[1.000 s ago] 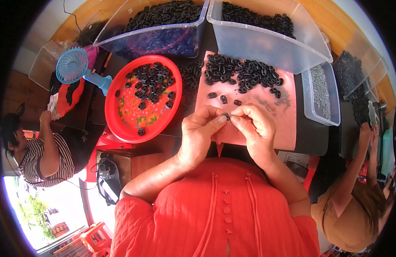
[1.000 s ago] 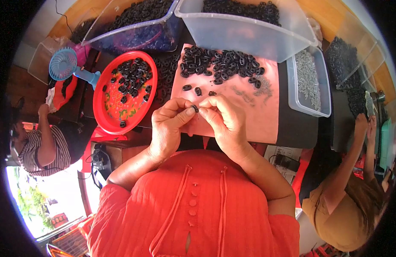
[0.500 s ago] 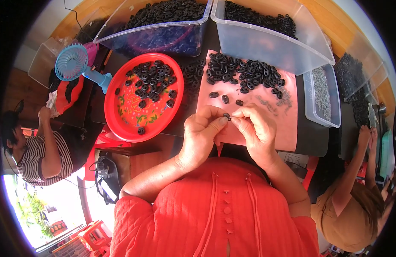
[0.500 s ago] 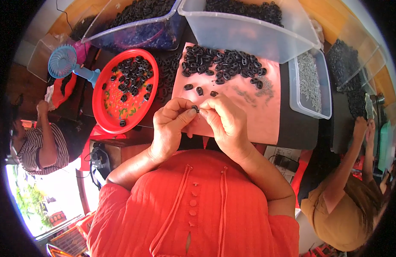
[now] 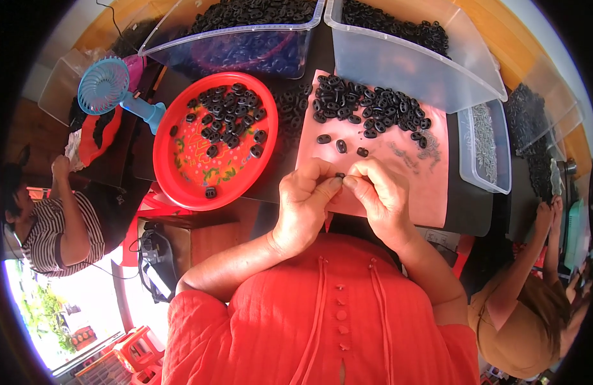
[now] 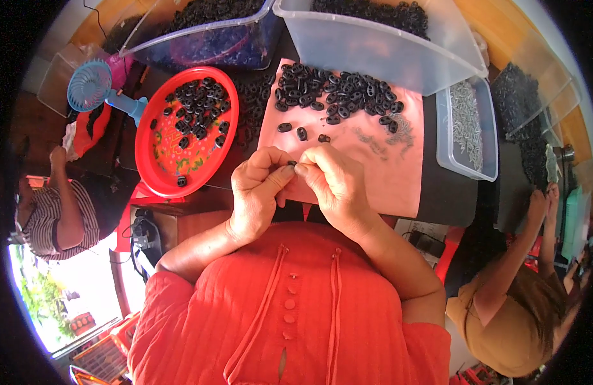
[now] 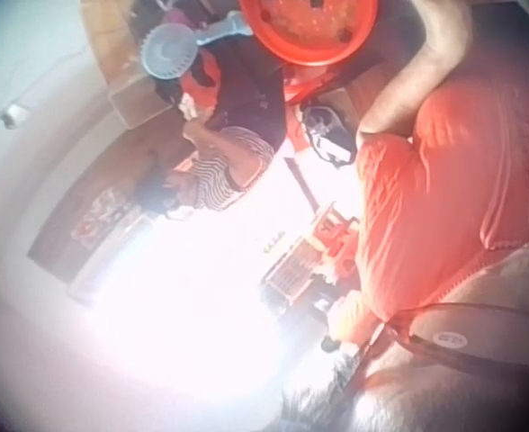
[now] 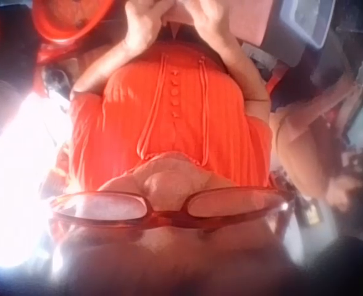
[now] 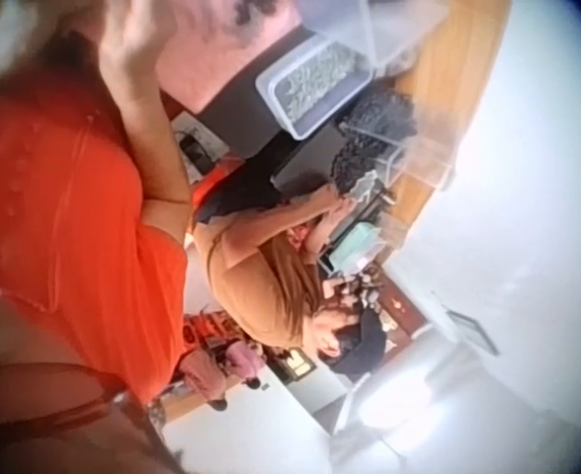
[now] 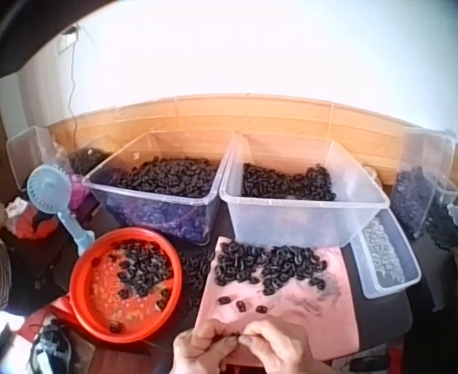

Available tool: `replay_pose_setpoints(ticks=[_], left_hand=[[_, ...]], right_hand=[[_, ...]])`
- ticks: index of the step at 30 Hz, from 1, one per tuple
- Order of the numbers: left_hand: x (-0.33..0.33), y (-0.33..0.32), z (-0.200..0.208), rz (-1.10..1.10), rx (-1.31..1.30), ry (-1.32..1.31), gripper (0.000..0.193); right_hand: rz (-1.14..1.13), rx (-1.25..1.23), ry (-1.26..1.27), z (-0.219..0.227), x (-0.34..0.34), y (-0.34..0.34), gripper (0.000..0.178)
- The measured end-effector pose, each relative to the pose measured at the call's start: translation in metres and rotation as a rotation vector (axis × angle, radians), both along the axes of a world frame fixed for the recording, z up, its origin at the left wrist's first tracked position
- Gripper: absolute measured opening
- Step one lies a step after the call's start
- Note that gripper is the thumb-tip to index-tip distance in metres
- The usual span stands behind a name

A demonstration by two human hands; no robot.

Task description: The person assembles plastic cord locks by inserting springs and inner parts into the plastic lock bodies by hand.

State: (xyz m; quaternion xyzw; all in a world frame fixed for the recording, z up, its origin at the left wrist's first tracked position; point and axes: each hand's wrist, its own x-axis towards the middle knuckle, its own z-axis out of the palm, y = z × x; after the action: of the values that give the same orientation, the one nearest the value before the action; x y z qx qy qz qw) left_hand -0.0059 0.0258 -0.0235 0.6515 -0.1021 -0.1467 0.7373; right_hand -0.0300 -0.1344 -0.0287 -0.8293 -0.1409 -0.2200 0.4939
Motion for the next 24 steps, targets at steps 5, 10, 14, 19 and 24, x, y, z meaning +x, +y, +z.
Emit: replay_pose_setpoints(ticks=[5, 10, 14, 19, 24], left_hand=[[0.006, 0.000, 0.004, -0.001, -0.012, 0.081, 0.006], [0.007, 0.000, 0.003, 0.002, -0.052, 0.124, 0.008], [0.007, 0.000, 0.006, -0.001, -0.017, 0.115, 0.008], [0.006, 0.001, 0.002, -0.007, -0.006, 0.067, 0.007], [0.006, 0.003, 0.008, -0.028, 0.007, 0.146, 0.007]], right_hand=[[0.013, 0.141, 0.071, 0.003, -0.002, -0.003, 0.009], [-0.090, 0.114, 0.014, 0.000, 0.000, -0.006, 0.011], [-0.059, -0.050, -0.162, 0.007, 0.005, -0.006, 0.015], [-0.008, -0.139, -0.199, 0.009, 0.009, -0.008, 0.015], [0.021, -0.026, -0.061, 0.007, 0.009, -0.006, 0.011]])
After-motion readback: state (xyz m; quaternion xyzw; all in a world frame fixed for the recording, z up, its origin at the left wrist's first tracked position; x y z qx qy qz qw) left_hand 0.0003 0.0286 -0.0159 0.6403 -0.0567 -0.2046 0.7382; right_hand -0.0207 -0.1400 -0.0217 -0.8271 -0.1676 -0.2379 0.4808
